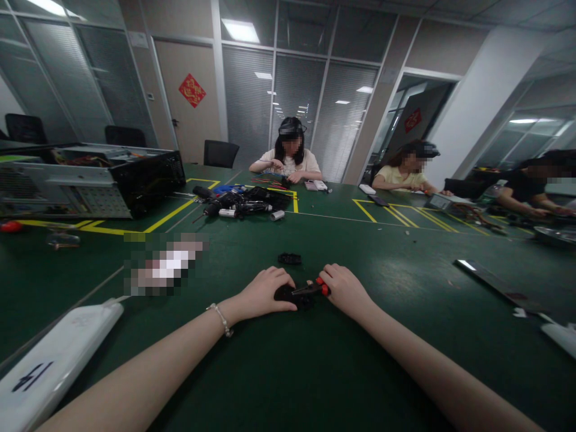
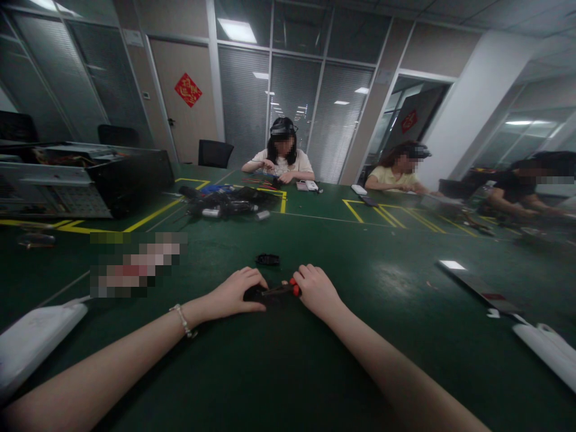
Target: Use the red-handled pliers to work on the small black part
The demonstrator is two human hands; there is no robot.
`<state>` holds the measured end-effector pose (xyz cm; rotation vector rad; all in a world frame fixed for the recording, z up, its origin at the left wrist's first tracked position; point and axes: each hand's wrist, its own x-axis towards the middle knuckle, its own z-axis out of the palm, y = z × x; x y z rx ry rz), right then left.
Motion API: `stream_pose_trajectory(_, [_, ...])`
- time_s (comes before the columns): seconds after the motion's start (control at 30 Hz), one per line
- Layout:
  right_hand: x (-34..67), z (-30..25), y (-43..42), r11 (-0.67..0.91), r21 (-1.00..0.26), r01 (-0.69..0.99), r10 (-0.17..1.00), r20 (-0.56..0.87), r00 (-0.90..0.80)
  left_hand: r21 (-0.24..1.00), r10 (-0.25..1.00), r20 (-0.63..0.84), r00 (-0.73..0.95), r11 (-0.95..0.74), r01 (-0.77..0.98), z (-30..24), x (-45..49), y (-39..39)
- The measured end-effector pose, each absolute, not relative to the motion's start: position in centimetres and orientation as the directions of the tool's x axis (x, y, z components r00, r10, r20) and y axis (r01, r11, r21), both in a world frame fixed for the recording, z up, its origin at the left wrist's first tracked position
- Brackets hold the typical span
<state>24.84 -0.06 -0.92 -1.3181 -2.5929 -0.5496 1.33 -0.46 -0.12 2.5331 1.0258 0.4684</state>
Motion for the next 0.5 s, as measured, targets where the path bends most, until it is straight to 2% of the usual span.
stream_pose_trajectory(0.5, [24.87, -1.05, 0.03, 0.547, 0.232, 0.804, 0.730, 0.338, -0.594, 0.439, 0.709, 0.180, 0.681, -0.678, 0.590, -0.28, 1.33, -0.39])
